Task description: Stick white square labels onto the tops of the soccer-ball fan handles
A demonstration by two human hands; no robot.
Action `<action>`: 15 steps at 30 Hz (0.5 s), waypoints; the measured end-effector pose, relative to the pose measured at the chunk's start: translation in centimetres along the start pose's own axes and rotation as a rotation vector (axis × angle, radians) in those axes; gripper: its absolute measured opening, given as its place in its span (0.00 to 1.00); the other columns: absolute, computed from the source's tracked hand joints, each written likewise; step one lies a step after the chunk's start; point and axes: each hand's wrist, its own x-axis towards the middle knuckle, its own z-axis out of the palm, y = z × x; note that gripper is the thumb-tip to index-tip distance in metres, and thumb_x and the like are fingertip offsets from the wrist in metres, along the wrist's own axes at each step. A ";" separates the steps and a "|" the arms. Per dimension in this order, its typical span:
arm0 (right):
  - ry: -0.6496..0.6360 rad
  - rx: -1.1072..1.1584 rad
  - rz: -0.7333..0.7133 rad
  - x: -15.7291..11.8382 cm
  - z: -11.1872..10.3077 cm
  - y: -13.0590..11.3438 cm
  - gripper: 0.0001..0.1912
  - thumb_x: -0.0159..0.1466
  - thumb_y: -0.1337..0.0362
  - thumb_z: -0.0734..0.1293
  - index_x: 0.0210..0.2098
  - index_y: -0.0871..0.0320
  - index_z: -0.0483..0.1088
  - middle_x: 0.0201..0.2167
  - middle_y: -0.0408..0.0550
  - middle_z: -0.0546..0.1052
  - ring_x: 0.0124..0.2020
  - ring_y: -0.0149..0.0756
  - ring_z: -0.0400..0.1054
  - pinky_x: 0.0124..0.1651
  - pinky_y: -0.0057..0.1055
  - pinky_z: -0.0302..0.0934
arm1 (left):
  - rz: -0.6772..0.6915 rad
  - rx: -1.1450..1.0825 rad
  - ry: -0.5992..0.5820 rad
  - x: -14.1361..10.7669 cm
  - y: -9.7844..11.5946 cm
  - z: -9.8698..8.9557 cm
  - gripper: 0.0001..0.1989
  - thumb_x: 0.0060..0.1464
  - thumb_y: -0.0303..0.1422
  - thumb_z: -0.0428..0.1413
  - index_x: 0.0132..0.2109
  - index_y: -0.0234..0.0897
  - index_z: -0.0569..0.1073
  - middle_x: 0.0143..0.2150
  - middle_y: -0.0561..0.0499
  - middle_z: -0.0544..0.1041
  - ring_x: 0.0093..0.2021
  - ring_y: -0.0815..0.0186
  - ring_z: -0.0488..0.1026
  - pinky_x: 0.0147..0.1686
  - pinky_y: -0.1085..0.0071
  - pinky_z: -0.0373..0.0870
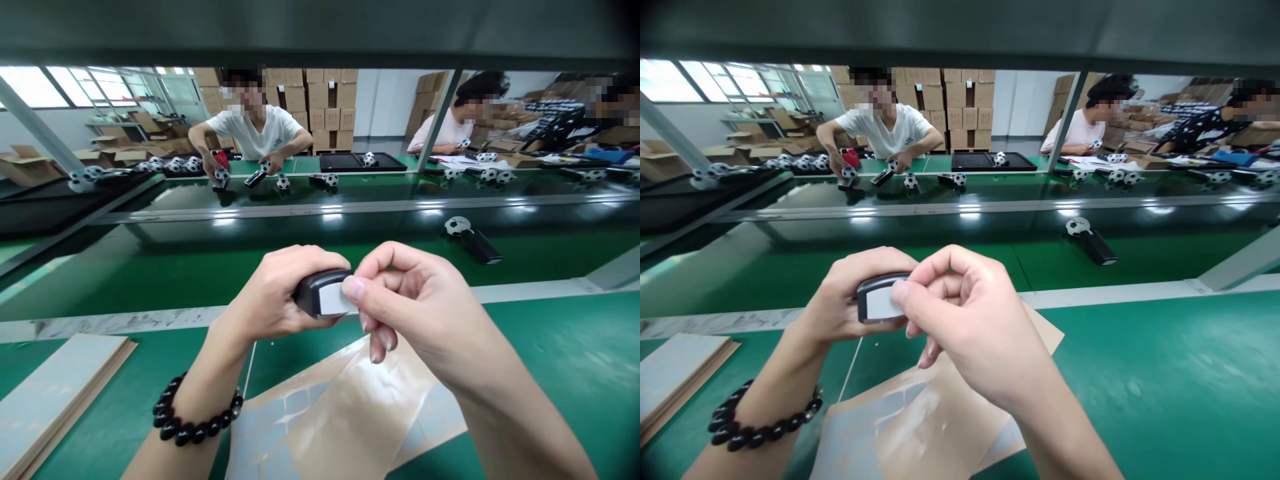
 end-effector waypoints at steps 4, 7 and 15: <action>-0.010 -0.058 -0.036 -0.1 -0.1 0.0 0.08 0.59 0.67 0.76 0.29 0.57 0.74 0.19 0.35 0.76 0.15 0.22 0.68 0.19 0.16 0.69 | -0.007 -0.008 0.008 -0.1 -0.1 0.0 0.10 0.57 0.33 0.62 0.46 0.38 0.74 0.37 0.50 0.82 0.34 0.66 0.78 0.33 0.72 0.72; 0.020 -0.146 -0.120 -0.1 -0.5 -0.1 0.09 0.66 0.60 0.72 0.32 0.56 0.75 0.21 0.37 0.77 0.16 0.23 0.67 0.21 0.19 0.69 | -0.002 -0.037 0.023 -0.3 -0.2 0.0 0.12 0.56 0.32 0.63 0.47 0.38 0.74 0.39 0.49 0.82 0.35 0.65 0.79 0.34 0.72 0.73; 0.097 -0.380 -0.205 -0.2 0.4 0.7 0.18 0.62 0.50 0.75 0.43 0.51 0.69 0.17 0.32 0.64 0.18 0.25 0.59 0.18 0.18 0.52 | -0.025 -0.155 0.064 -0.5 -0.2 0.3 0.12 0.56 0.36 0.64 0.46 0.38 0.74 0.38 0.47 0.82 0.35 0.64 0.78 0.35 0.70 0.76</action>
